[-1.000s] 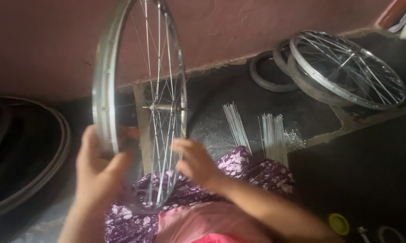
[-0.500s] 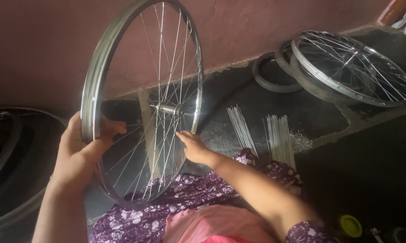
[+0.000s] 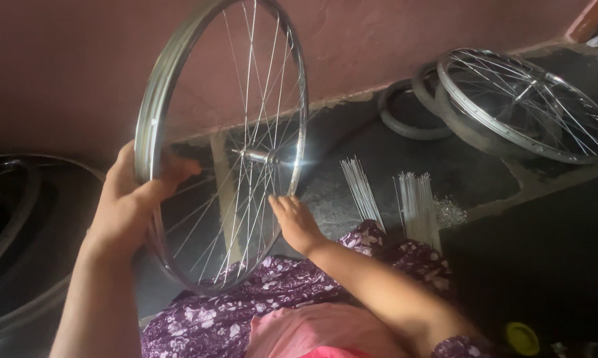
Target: The person sits on the floor lacing a bicycle wheel. They hold the rim upright, thread spokes through the hub flange, guide each spoke to the rim, and seat spoke heads into the rim holes, rotating the wheel as they work around it.
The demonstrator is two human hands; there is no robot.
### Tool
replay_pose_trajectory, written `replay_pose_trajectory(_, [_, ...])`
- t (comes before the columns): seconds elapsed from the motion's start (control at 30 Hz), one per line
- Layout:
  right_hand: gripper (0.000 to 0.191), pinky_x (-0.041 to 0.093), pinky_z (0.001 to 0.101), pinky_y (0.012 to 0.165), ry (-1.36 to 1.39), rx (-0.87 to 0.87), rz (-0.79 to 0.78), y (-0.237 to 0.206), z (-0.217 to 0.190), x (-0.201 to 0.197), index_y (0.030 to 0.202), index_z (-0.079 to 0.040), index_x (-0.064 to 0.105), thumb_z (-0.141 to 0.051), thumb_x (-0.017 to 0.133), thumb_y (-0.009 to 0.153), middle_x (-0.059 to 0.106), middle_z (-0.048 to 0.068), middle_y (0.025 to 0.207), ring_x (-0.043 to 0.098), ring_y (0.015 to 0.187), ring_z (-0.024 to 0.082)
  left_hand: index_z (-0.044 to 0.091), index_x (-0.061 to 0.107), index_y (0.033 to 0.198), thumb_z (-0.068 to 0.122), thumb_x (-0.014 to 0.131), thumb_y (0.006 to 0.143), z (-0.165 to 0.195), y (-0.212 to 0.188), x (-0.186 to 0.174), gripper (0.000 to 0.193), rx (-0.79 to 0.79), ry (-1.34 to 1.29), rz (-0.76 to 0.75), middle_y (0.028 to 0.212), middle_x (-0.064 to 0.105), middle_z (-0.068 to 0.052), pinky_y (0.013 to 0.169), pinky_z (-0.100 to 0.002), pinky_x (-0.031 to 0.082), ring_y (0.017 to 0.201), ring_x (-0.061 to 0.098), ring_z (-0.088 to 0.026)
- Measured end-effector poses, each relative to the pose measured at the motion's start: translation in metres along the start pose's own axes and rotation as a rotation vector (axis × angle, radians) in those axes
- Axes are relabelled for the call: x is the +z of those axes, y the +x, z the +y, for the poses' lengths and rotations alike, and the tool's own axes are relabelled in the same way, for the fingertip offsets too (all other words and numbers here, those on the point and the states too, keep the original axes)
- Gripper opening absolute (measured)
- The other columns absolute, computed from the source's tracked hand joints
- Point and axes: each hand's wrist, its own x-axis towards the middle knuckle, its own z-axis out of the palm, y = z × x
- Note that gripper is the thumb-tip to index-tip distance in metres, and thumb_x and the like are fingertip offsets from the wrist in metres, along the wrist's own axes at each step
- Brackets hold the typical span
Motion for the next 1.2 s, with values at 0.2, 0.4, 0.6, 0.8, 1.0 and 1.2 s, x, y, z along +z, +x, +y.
replay_pose_trajectory(0.2, [0.023, 0.051, 0.0503, 0.099, 0.209, -0.370, 0.241, 0.042, -0.036, -0.069, 0.118, -0.007, 0.061, -0.006, 0.068, 0.096, 0.067, 0.010, 0.103, 0.066, 0.099, 0.032, -0.001, 0.053, 0.124, 0.000, 0.057, 0.080, -0.004, -0.005, 0.005, 0.043, 0.123, -0.104, -0.078, 0.112, 0.073, -0.017, 0.092, -0.036, 0.051, 0.107, 0.068, -0.024])
replay_pose_trajectory(0.4, [0.043, 0.052, 0.0454, 0.093, 0.384, -0.074, 0.125, 0.126, -0.068, -0.112, 0.135, -0.006, 0.054, 0.006, 0.050, 0.094, 0.070, 0.014, 0.110, 0.067, 0.105, 0.036, -0.001, 0.050, 0.130, -0.004, 0.055, 0.077, -0.006, -0.036, 0.023, 0.054, 0.065, -0.090, 0.023, 0.111, 0.071, -0.017, 0.103, -0.037, 0.052, 0.110, 0.069, -0.023])
replay_pose_trajectory(0.6, [0.047, 0.054, 0.0464, 0.090, 0.160, -0.119, 0.177, 0.123, -0.081, -0.120, 0.139, -0.007, 0.052, 0.003, 0.046, 0.094, 0.068, 0.016, 0.109, 0.068, 0.102, 0.037, -0.003, 0.048, 0.135, -0.005, 0.054, 0.079, -0.010, -0.054, 0.023, 0.057, 0.093, -0.156, 0.012, 0.112, 0.072, -0.018, 0.108, -0.040, 0.050, 0.115, 0.069, -0.024])
replay_pose_trajectory(0.8, [0.013, 0.057, 0.0452, 0.079, 0.296, -0.152, 0.251, 0.122, -0.088, -0.123, 0.113, -0.004, 0.059, -0.004, 0.049, 0.106, 0.071, 0.018, 0.106, 0.070, 0.094, 0.036, -0.003, 0.051, 0.130, -0.004, 0.058, 0.079, -0.014, -0.061, 0.035, 0.052, 0.016, -0.093, 0.052, 0.113, 0.073, -0.016, 0.100, -0.038, 0.050, 0.110, 0.068, -0.023])
replay_pose_trajectory(1.0, [0.033, 0.053, 0.0451, 0.053, -0.119, -0.092, 0.354, 0.126, -0.071, -0.133, 0.075, -0.012, 0.057, -0.029, 0.066, 0.101, 0.064, 0.008, 0.061, 0.066, 0.054, 0.030, -0.002, 0.052, 0.126, -0.005, 0.057, 0.079, -0.018, -0.069, 0.036, 0.047, 0.039, -0.084, 0.032, 0.113, 0.073, -0.015, 0.102, -0.035, 0.052, 0.112, 0.069, -0.020])
replay_pose_trajectory(1.2, [0.017, 0.055, 0.0408, 0.077, -0.053, -0.055, 0.381, 0.128, -0.065, -0.132, 0.092, -0.009, 0.067, -0.025, 0.066, 0.096, 0.069, 0.010, 0.090, 0.068, 0.089, 0.028, -0.003, 0.053, 0.118, -0.004, 0.057, 0.079, -0.028, -0.078, 0.039, 0.039, 0.082, -0.021, 0.078, 0.113, 0.075, -0.015, 0.096, -0.030, 0.053, 0.105, 0.069, -0.016])
